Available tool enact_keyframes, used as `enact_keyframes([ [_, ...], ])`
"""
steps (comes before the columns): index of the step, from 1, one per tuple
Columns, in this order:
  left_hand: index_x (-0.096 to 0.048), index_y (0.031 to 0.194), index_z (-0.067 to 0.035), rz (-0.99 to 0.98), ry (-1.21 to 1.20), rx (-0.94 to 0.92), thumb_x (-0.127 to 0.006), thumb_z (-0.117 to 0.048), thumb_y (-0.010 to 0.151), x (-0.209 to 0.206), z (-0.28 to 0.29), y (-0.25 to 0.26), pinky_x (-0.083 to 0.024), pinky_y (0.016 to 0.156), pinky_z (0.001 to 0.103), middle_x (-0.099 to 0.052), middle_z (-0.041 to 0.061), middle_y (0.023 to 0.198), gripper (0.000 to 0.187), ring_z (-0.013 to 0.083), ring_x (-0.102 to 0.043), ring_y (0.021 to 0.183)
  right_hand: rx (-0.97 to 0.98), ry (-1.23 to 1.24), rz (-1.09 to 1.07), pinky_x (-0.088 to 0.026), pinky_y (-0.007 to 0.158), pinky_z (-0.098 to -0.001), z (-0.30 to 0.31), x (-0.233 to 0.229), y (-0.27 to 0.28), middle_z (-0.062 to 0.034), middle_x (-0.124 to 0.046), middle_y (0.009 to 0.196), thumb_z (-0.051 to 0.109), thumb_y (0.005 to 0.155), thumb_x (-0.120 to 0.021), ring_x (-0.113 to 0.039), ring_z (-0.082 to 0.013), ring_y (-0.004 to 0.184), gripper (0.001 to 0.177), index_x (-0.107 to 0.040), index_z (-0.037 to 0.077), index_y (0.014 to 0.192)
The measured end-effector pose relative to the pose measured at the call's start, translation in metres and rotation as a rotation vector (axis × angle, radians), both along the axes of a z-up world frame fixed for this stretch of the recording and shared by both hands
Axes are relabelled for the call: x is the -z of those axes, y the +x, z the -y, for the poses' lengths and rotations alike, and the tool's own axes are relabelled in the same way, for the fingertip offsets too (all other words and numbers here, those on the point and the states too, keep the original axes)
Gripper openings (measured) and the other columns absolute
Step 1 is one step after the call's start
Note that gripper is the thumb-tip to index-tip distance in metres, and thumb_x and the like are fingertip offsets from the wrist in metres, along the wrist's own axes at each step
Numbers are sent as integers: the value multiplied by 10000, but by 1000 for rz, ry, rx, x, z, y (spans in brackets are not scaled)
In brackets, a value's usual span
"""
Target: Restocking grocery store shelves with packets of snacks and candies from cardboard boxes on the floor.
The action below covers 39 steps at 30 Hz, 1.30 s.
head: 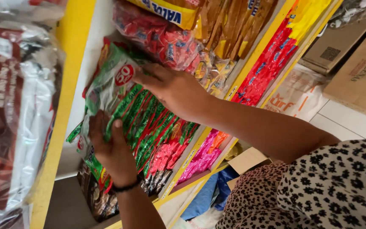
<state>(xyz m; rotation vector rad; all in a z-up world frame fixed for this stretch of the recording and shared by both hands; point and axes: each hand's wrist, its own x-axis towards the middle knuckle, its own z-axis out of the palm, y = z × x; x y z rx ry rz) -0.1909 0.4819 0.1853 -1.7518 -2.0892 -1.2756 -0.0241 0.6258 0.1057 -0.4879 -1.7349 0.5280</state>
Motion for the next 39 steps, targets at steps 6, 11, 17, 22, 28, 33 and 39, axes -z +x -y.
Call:
enact_keyframes([
  [6, -533, 1465, 23, -186, -105, -19, -642, -135, 1083, 0, 1, -1, -484, 1132, 408, -559, 205, 1488, 427, 321, -579, 1336, 41, 20, 99, -623, 722, -433, -3, 0, 2, -167, -620, 1376, 4, 797, -712, -725, -348, 1025, 596, -615, 125, 1373],
  [11, -461, 1559, -17, -334, -93, -15, -583, -140, 1130, 14, 2, 8, -470, 1175, 464, -464, 263, 1582, 463, 407, -486, 1462, 118, 95, 115, -634, 701, -391, -8, 22, -13, -185, -610, 1382, -15, 818, -691, -725, -340, 1047, 562, -628, 133, 1356],
  [17, -460, 1573, -33, -648, -13, -187, -648, -155, 1119, 13, 21, 34, -399, 1182, 549, -406, 328, 1575, 506, 498, -411, 1447, 177, 128, 197, -622, 627, -319, 22, 3, 7, -231, -517, 1477, -68, 855, -680, -726, -324, 1023, 620, -634, 180, 1421],
  [22, -548, 1399, -8, -551, 47, -171, -649, -111, 1041, 79, 111, 61, -472, 1094, 528, -601, 227, 1380, 386, 434, -587, 1272, -17, 276, 92, -600, 664, -321, 104, 51, 30, -166, -477, 1471, 4, 905, -755, -702, -344, 1180, 578, -586, 166, 1433],
  [28, -644, 1062, -21, 131, -318, -83, -628, -65, 977, 273, 274, 79, -522, 724, 500, -665, 229, 984, 97, 458, -623, 889, -514, -95, 500, -584, 688, -434, 230, 223, 45, -80, -681, 1116, 186, 927, -731, -707, -285, 904, 260, -681, 160, 1181],
  [33, -711, 986, -61, 992, -530, -279, -736, -167, 907, 425, 432, 116, -542, 613, 317, -719, 64, 766, 135, 192, -661, 707, -1059, -384, 1079, -536, 856, -481, 319, 272, 80, -131, -696, 1072, 236, 912, -663, -673, -329, 1002, 212, -711, 128, 1088],
  [39, -673, 939, -17, 1596, -436, -607, -733, -226, 922, 512, 569, 171, -428, 459, 294, -653, 86, 701, 218, 140, -564, 539, -1243, -448, 1244, -547, 859, -469, 407, 309, 132, -160, -701, 1130, 189, 993, -562, -681, -334, 1024, 225, -683, 49, 1122],
])
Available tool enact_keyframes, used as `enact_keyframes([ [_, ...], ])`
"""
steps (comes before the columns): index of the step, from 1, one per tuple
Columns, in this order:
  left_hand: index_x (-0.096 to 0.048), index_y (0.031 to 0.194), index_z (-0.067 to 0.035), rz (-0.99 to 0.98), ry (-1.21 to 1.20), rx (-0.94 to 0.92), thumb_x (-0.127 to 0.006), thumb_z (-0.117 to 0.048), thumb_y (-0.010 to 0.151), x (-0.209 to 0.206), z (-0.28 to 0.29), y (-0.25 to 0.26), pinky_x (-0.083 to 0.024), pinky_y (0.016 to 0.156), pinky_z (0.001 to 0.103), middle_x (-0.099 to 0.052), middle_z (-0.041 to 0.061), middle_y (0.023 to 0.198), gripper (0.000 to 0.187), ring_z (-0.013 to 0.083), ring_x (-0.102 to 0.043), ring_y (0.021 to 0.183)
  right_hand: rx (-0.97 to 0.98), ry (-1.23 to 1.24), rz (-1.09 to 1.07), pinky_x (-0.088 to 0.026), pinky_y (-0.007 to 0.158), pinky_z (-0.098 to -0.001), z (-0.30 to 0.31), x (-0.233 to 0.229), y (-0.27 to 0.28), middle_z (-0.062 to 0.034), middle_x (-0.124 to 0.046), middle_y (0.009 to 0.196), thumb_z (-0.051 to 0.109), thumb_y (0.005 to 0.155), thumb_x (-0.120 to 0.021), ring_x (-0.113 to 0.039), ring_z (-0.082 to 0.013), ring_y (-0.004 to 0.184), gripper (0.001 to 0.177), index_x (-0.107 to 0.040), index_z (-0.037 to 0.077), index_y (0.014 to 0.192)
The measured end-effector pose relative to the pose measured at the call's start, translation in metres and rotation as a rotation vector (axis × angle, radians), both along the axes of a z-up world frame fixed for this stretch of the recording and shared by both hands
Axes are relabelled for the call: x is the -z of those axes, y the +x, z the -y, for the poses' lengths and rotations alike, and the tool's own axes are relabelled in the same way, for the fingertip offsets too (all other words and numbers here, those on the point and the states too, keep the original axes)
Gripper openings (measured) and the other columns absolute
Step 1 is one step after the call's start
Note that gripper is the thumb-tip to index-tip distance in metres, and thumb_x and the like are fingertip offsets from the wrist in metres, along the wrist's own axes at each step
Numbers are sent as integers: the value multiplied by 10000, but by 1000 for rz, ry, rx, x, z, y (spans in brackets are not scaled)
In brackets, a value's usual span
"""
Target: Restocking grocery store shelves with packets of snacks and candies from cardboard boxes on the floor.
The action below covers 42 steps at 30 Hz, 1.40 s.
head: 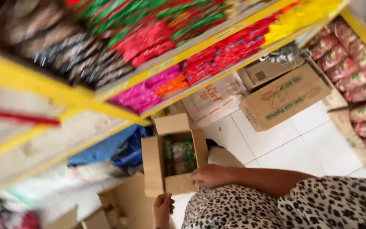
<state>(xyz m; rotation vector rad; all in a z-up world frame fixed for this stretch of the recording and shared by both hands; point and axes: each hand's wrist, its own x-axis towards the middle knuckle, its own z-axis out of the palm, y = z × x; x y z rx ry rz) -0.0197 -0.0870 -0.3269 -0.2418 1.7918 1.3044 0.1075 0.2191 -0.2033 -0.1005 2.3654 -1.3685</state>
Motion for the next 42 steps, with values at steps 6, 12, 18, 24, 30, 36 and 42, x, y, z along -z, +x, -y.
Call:
enact_keyframes([
  [6, -681, 1005, -21, 251, -71, -243, -716, -232, 917, 80, 74, 90, -409, 407, 327, -660, 110, 700, 232, 176, -551, 514, -87, 9, 541, -586, 827, -404, 43, 11, 39, -108, -736, 1084, 224, 1032, -554, -726, -275, 900, 231, -676, 86, 1172],
  [12, -707, 944, -7, 222, -117, -221, -715, -197, 917, 111, 52, 161, -418, 404, 318, -660, 101, 651, 192, 170, -553, 486, -335, 264, 419, -550, 872, -426, 28, 51, 35, -103, -750, 1031, 221, 954, -635, -708, -257, 936, 213, -723, 145, 1133],
  [18, -673, 960, -65, 283, 79, -493, -733, -179, 909, 143, -42, 187, -444, 440, 287, -644, 51, 690, 138, 135, -554, 510, -393, 355, 318, -531, 832, -484, 16, 117, 1, -133, -696, 1084, 210, 932, -677, -662, -317, 981, 204, -710, 128, 1116],
  [24, -674, 973, -59, 347, 153, -440, -714, -207, 934, 149, -89, 184, -424, 437, 278, -661, 51, 705, 158, 124, -562, 518, -320, 381, 391, -543, 834, -476, 17, 213, -14, -113, -745, 1002, 213, 905, -691, -698, -314, 972, 151, -726, 126, 1022],
  [30, -649, 960, -51, 276, 213, -724, -688, -157, 944, 237, -95, 204, -413, 474, 299, -598, 39, 685, 114, 131, -510, 545, 78, 133, 410, -581, 826, -362, 40, 367, -16, -99, -784, 961, 175, 946, -663, -758, -229, 910, 144, -722, 80, 1035],
  [36, -694, 989, -70, -62, 47, -526, -691, -161, 951, 324, -146, 247, -542, 644, 283, -685, 11, 777, 99, 98, -619, 700, 175, 97, 430, -565, 859, -343, 67, 506, -53, -80, -775, 1074, 181, 1017, -607, -724, -176, 975, 206, -717, 84, 1162],
  [42, -674, 1165, -60, 160, 140, -764, -582, -182, 1015, 326, -164, 142, -527, 674, 294, -678, 54, 873, 214, 130, -594, 751, 508, -227, 429, -551, 857, -280, 50, 650, -99, -41, -763, 1047, 178, 998, -676, -673, -128, 943, 227, -718, 32, 1167],
])
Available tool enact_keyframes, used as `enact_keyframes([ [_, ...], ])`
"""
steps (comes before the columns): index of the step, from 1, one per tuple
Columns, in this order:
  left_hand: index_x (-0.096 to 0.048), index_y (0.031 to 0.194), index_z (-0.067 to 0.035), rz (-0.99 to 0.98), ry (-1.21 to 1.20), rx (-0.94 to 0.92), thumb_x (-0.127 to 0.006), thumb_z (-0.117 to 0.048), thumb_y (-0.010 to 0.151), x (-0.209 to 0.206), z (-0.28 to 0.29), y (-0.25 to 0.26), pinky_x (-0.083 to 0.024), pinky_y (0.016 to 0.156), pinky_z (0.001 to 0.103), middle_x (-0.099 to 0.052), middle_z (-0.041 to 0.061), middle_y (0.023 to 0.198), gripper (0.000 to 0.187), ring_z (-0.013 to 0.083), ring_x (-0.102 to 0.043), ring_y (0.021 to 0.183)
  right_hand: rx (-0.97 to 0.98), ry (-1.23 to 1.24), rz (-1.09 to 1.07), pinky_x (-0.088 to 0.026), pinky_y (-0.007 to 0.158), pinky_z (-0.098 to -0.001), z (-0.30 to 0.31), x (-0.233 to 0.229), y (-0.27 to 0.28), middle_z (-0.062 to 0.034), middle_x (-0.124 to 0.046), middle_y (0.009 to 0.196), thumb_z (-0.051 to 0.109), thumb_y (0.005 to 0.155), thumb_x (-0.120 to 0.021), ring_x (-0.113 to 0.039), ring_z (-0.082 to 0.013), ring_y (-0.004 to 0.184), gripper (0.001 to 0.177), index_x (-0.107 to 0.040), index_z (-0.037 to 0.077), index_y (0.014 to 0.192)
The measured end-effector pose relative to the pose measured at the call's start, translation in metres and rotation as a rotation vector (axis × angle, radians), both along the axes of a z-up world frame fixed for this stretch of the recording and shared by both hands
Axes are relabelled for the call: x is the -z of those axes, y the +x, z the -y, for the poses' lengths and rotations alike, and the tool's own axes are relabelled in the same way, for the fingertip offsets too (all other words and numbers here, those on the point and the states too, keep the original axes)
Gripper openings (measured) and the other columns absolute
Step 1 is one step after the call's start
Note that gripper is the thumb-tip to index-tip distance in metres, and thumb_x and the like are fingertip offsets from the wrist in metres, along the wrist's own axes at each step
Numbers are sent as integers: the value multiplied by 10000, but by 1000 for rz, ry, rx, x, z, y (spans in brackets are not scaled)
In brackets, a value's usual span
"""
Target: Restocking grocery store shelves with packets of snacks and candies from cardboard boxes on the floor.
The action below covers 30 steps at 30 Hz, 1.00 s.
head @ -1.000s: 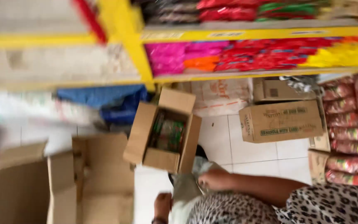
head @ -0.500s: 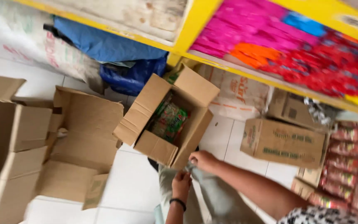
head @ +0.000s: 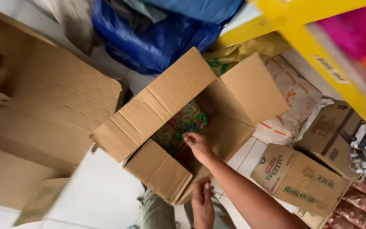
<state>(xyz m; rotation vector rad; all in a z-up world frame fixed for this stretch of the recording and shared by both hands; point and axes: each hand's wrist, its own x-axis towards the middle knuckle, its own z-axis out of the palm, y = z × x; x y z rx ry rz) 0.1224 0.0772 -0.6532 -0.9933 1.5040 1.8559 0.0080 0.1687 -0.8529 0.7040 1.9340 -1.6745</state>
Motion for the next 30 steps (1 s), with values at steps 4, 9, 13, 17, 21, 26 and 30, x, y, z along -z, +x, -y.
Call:
enact_keyframes([
  [4, -625, 1305, -32, -15, 94, -163, -530, -213, 1039, 41, -4, -42, -545, 829, 299, -684, 91, 1086, 335, 155, -633, 959, 60, 4, 36, -539, 811, -255, 2, 6, -51, -20, -745, 1001, 189, 971, -706, -655, -103, 897, 248, -731, 25, 1155],
  [9, -269, 1599, -100, 58, 444, -433, -450, -456, 1007, 53, 27, -109, -391, 1164, 424, -459, 137, 1575, 714, 265, -467, 1438, 239, -41, 90, -489, 670, -317, 17, 25, -92, -89, -708, 931, 136, 987, -723, -618, -171, 792, 209, -719, -13, 1134],
  [13, -199, 1626, -123, 118, 507, -523, -455, -527, 966, 69, 32, -115, -321, 1181, 488, -341, 118, 1652, 815, 293, -358, 1497, 109, 102, -89, -523, 841, -301, 9, 75, -82, -66, -743, 1126, 128, 1023, -671, -662, -163, 995, 212, -687, 29, 1210],
  [17, -198, 1628, -130, 125, 509, -485, -461, -527, 975, 66, 40, -128, -300, 1185, 501, -349, 127, 1656, 809, 302, -348, 1511, 169, 187, -35, -566, 807, -347, 10, 73, -74, -91, -736, 1126, 53, 912, -661, -695, -222, 970, 311, -669, 35, 1222],
  [21, -188, 1626, -160, 102, 407, -462, -458, -498, 974, 66, 47, -138, -300, 1177, 498, -338, 76, 1664, 783, 278, -341, 1509, 471, -215, -54, -576, 801, -384, -8, 35, -59, -108, -696, 1093, 25, 934, -668, -670, -225, 975, 302, -656, 28, 1235],
  [26, -210, 1630, -172, 115, 318, -464, -477, -472, 965, 78, 53, -139, -276, 1177, 489, -335, 59, 1662, 776, 245, -330, 1500, 542, -224, -11, -542, 877, -339, -17, -76, -60, -80, -709, 1103, 7, 909, -626, -663, -183, 1005, 301, -662, 18, 1208],
  [30, -268, 1616, -139, 182, 348, -517, -530, -433, 942, 71, 62, -151, -323, 1149, 470, -409, 78, 1629, 780, 248, -408, 1447, 490, -250, -27, -543, 919, -349, -54, -114, -33, -112, -715, 1035, -35, 840, -596, -657, -199, 967, 324, -685, -67, 1150],
])
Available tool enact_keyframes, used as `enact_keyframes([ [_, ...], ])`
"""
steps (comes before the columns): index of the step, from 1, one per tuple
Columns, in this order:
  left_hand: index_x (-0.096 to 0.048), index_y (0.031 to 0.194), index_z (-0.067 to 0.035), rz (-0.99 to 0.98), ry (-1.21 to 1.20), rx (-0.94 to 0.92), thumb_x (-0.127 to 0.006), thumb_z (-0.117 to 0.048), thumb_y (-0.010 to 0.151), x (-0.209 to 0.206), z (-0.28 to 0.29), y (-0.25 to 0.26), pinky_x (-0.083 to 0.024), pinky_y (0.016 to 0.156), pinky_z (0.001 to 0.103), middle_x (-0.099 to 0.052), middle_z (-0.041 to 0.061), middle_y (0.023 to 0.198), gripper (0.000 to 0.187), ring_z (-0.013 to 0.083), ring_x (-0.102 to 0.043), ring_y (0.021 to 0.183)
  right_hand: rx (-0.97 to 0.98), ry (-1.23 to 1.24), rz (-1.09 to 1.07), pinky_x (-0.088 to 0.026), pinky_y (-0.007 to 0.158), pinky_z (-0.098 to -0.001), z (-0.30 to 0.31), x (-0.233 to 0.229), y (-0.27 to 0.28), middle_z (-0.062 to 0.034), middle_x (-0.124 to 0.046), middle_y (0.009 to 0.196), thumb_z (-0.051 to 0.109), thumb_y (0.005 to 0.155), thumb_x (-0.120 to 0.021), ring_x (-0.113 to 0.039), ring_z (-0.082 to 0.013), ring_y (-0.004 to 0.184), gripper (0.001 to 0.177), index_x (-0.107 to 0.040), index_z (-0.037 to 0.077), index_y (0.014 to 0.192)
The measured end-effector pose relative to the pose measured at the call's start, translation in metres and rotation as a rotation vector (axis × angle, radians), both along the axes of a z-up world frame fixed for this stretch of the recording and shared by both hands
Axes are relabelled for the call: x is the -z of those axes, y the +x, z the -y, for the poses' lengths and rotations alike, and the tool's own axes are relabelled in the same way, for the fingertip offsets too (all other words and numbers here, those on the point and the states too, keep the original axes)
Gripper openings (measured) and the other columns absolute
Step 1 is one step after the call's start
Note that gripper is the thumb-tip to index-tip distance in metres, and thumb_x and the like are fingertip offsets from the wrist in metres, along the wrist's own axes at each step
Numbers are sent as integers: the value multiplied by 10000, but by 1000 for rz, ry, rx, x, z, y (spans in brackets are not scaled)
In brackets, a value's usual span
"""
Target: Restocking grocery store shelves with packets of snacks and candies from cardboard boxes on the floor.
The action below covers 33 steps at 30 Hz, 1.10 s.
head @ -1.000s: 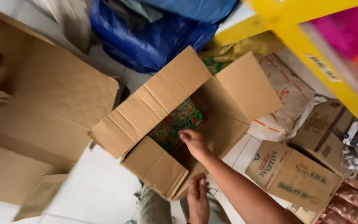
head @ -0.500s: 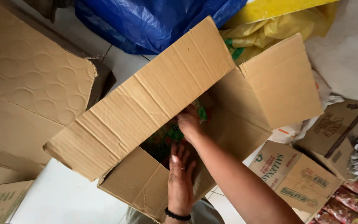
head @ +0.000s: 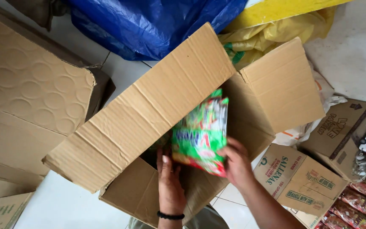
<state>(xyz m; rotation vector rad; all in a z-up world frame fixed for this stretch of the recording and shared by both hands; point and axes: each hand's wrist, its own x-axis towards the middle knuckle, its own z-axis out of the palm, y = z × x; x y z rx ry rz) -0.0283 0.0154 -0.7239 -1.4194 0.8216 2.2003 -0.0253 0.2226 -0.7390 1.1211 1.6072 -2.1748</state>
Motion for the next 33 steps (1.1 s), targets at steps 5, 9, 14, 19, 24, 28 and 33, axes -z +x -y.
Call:
enact_keyframes([
  [5, -381, 1511, -65, -92, 57, 81, -676, -247, 900, 18, 1, 17, -443, 1079, 399, -551, 104, 1475, 702, 224, -542, 1305, -178, -70, 183, -549, 844, -351, -39, -13, 12, -127, -726, 977, -3, 793, -581, -665, -207, 893, 348, -695, -72, 1114],
  [9, -543, 1284, 16, -117, 105, 54, -727, -99, 896, 20, 2, 22, -546, 927, 369, -692, 124, 1219, 445, 206, -649, 1068, -491, -15, 149, -528, 816, -336, -30, -23, -26, -102, -674, 977, -6, 844, -616, -637, -186, 919, 281, -592, -54, 1120],
  [14, -566, 1217, 14, -89, 3, 66, -683, -136, 957, 37, -6, 38, -563, 846, 342, -718, 127, 1135, 322, 178, -655, 973, -588, 198, 284, -529, 849, -280, 3, -21, -39, -27, -701, 1027, 100, 884, -615, -647, -116, 947, 359, -568, 67, 1238],
  [19, -516, 1311, -48, -160, -239, 204, -637, -188, 972, 34, -12, 41, -548, 866, 300, -698, 58, 1185, 386, 122, -643, 1015, -787, 623, 243, -539, 788, -271, -8, -11, 11, -31, -702, 986, 181, 964, -666, -628, -101, 920, 315, -560, 78, 1242],
  [24, -551, 1393, -91, -185, -6, 237, -724, -126, 949, 28, -11, 50, -522, 786, 300, -691, 44, 1170, 478, 116, -608, 971, -465, 508, 193, -525, 812, -286, 7, -65, 13, -29, -669, 1039, 142, 940, -655, -624, -104, 942, 314, -555, 59, 1226],
  [28, -527, 1353, -43, -261, 252, 97, -782, -46, 907, -1, -12, 45, -561, 849, 321, -685, 56, 1186, 514, 142, -637, 1026, -293, 301, 230, -541, 775, -341, -11, -91, 30, -75, -641, 1028, 133, 922, -705, -616, -170, 877, 422, -533, 48, 1298],
  [33, -516, 1396, -173, -270, 268, 306, -799, -24, 808, -52, -9, 57, -566, 902, 268, -696, -32, 1191, 669, 86, -656, 1061, -229, -95, 426, -598, 828, -463, -13, -137, 52, -177, -700, 1189, 244, 924, -669, -707, -280, 1016, 547, -522, 20, 1401],
])
